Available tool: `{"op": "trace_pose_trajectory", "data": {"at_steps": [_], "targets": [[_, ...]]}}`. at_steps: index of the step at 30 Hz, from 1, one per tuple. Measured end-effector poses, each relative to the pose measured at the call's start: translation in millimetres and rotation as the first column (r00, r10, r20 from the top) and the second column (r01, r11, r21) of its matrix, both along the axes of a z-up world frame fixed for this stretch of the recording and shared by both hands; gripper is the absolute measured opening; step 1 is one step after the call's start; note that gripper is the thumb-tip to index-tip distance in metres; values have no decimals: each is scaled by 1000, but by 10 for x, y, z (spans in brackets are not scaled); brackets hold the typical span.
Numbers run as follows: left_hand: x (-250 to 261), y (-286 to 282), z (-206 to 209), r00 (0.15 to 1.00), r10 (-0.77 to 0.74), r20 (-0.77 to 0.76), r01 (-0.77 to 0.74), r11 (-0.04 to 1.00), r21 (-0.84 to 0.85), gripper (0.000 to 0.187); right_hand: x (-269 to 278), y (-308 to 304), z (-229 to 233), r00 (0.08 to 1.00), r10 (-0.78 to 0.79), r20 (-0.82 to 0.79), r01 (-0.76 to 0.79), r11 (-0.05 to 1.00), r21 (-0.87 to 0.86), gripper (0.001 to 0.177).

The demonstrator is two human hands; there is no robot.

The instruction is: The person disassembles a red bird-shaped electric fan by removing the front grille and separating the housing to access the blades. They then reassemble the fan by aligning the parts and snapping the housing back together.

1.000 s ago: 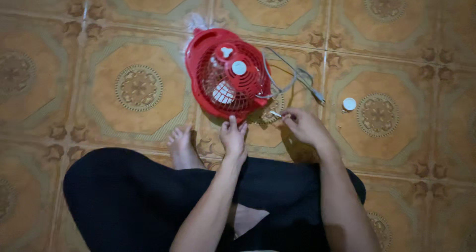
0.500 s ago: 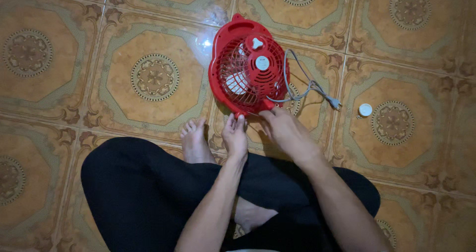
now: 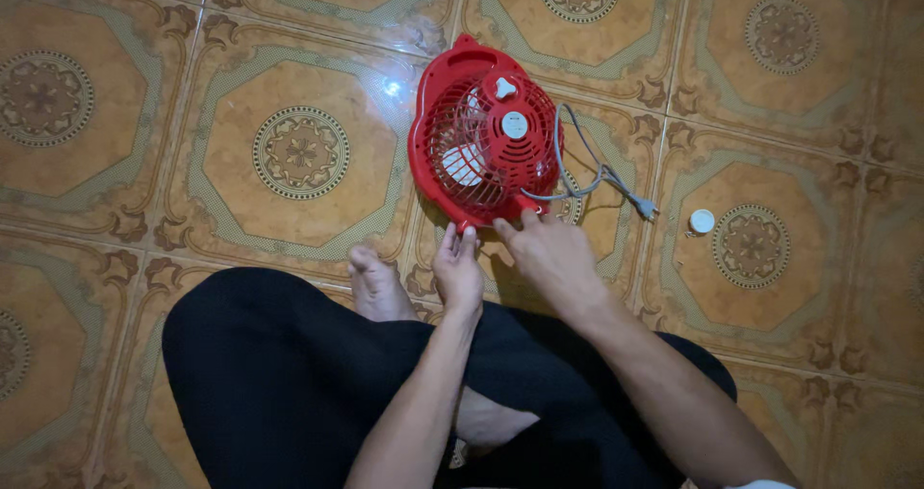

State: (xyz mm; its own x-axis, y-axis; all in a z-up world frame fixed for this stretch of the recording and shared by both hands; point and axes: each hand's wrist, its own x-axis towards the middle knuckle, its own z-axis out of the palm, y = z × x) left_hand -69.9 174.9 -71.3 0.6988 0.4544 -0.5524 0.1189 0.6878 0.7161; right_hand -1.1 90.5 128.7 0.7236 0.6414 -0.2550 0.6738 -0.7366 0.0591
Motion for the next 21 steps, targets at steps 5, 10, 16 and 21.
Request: {"op": "trace_pose_trajectory", "data": {"at_steps": [5,10,16,21], "targets": [[-5,-31,7,995,-2,-103,-8,995,-98,53,-32,170,-92,981,109,160,-112,994,13,20],[-30,-15,-7,999,-22,-27,24,998,60,56,69,301,-149,966,201,164,-208,978,29,21],[-23,-26,-24,999,4,49,-5,1000,22,54,154,329,-123,932,342,123,-348,937,32,18],[-52,-37,10,1000,-17,5,17,1000,16,54,297,359,-91,920,380,102,-377,925,-46,18]]}}
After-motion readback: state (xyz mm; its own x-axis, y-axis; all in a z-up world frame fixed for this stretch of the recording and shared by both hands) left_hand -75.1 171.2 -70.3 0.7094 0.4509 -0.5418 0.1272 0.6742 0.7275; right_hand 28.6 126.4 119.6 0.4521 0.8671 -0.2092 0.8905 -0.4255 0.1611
